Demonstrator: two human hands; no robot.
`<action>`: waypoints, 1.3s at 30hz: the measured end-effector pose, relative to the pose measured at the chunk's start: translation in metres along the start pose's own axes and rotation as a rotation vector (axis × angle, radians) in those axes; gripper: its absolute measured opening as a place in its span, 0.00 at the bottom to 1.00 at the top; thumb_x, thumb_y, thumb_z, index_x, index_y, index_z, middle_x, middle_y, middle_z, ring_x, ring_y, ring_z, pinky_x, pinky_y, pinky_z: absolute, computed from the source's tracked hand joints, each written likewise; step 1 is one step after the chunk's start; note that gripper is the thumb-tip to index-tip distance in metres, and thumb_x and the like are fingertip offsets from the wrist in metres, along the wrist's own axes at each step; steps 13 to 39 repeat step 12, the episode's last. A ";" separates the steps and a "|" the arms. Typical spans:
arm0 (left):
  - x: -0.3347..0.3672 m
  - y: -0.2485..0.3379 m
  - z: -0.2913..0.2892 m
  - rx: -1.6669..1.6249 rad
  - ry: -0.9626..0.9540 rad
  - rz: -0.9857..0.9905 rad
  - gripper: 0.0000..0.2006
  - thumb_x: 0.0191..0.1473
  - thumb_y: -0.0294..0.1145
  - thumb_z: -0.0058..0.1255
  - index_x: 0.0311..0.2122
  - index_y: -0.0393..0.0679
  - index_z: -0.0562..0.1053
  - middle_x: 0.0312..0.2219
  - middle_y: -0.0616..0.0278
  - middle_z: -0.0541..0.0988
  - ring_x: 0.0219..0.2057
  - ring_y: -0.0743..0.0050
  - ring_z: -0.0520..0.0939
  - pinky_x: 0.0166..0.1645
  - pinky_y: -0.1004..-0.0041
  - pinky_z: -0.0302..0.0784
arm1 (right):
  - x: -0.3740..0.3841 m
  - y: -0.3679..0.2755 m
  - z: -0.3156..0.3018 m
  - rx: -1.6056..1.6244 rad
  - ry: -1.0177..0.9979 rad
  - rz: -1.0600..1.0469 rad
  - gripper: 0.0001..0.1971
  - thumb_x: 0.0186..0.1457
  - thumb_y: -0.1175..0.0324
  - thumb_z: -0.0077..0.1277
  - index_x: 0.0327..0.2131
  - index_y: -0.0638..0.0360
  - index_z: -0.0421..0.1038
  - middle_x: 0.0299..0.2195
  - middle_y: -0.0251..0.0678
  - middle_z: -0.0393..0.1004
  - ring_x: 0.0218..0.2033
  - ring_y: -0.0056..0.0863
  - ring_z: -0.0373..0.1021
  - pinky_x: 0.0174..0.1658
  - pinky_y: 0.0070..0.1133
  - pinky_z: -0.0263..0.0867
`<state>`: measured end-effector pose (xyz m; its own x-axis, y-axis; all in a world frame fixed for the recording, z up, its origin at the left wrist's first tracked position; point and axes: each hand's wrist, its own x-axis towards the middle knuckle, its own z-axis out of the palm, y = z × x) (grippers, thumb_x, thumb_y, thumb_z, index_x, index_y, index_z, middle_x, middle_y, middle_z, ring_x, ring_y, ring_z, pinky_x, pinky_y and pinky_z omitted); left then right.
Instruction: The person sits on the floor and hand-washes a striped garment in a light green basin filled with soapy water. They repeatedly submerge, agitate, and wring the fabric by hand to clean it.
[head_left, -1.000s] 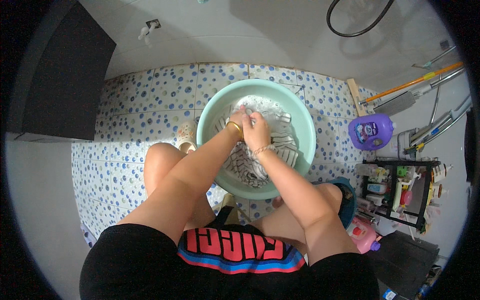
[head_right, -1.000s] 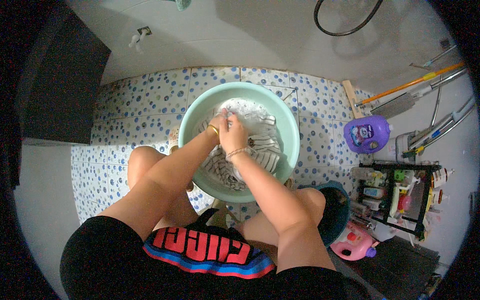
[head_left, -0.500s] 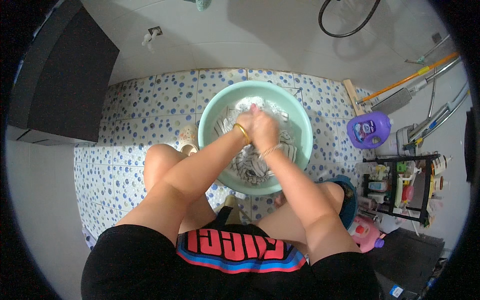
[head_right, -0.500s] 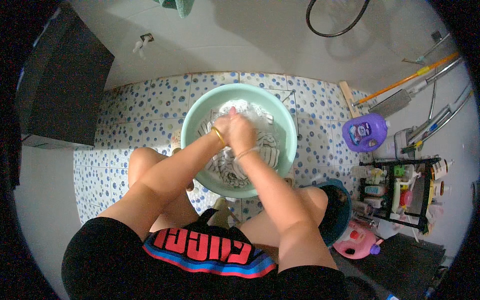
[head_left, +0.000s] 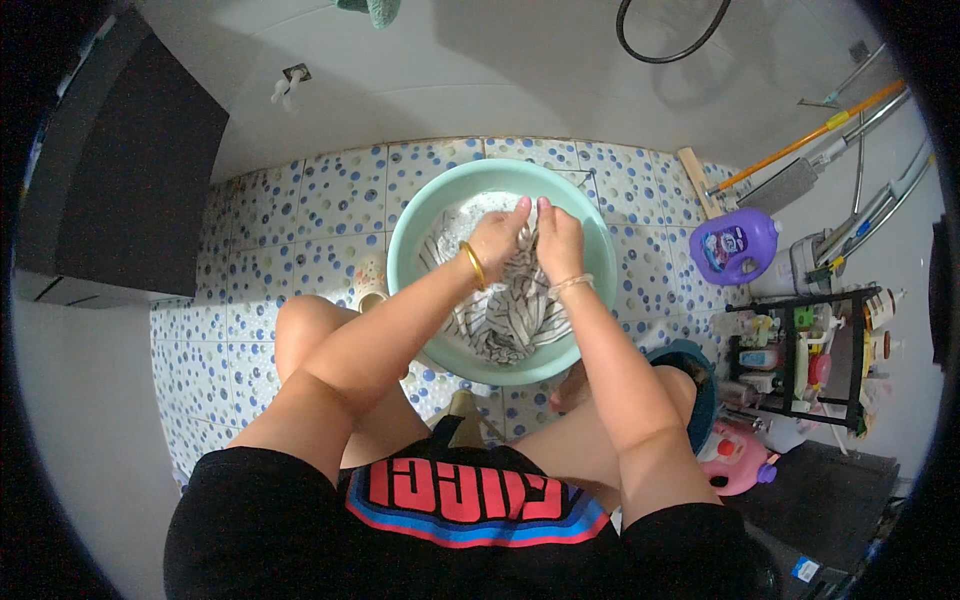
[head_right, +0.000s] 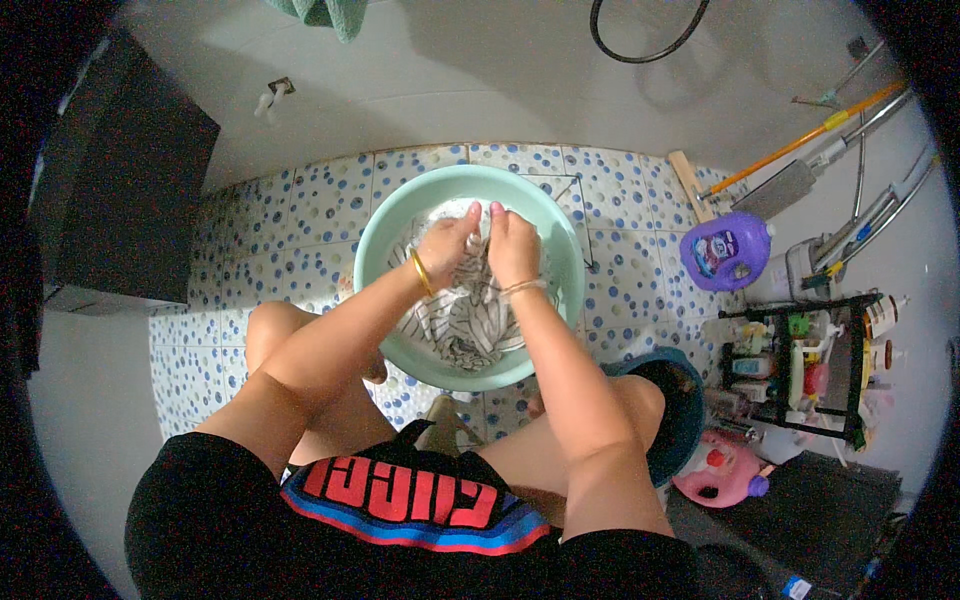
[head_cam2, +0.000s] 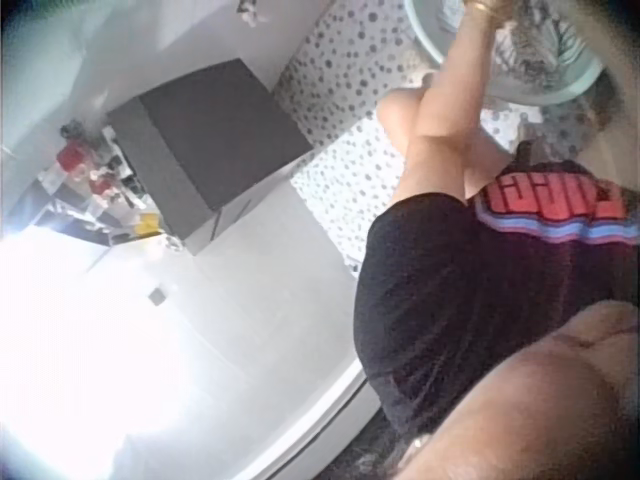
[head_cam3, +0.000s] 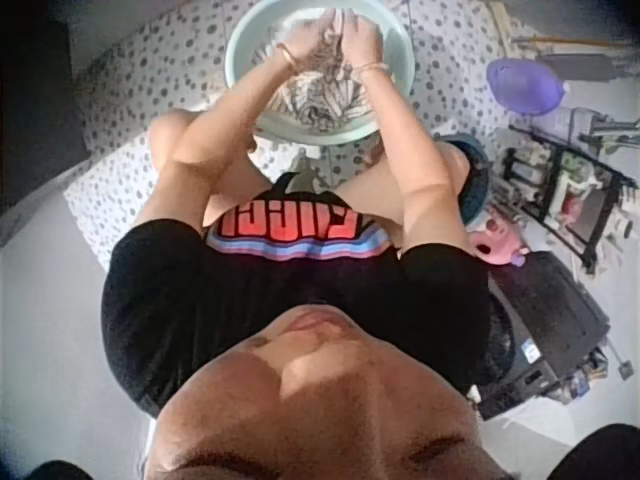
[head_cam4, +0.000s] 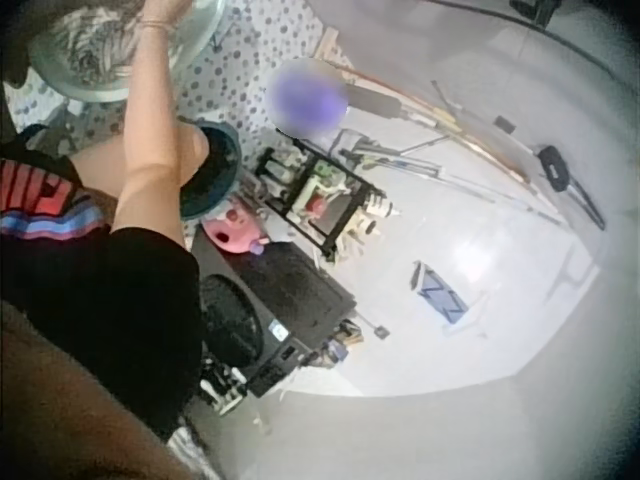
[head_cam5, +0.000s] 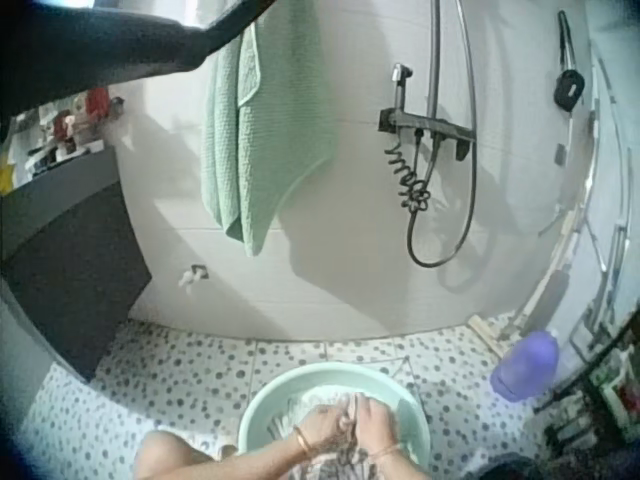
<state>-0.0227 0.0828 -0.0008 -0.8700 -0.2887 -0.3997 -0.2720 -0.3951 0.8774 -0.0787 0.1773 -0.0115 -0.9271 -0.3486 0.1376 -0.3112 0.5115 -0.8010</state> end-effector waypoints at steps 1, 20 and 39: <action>-0.001 0.010 -0.008 0.164 -0.069 0.079 0.19 0.46 0.46 0.46 0.27 0.37 0.69 0.16 0.69 0.67 0.19 0.83 0.64 0.24 0.78 0.60 | 0.007 0.011 -0.003 0.159 -0.059 0.074 0.20 0.50 0.56 0.41 0.19 0.65 0.66 0.16 0.42 0.67 0.19 0.32 0.64 0.25 0.25 0.60; -0.007 0.057 -0.060 -0.542 -0.436 -0.010 0.17 0.38 0.39 0.52 0.34 0.38 0.70 0.29 0.55 0.75 0.31 0.66 0.76 0.43 0.68 0.68 | 0.004 0.028 -0.042 0.102 -0.740 -0.007 0.28 0.32 0.60 0.61 0.39 0.63 0.65 0.33 0.38 0.70 0.35 0.21 0.65 0.41 0.18 0.58; -0.007 0.057 -0.060 -0.542 -0.436 -0.010 0.17 0.38 0.39 0.52 0.34 0.38 0.70 0.29 0.55 0.75 0.31 0.66 0.76 0.43 0.68 0.68 | 0.004 0.028 -0.042 0.102 -0.740 -0.007 0.28 0.32 0.60 0.61 0.39 0.63 0.65 0.33 0.38 0.70 0.35 0.21 0.65 0.41 0.18 0.58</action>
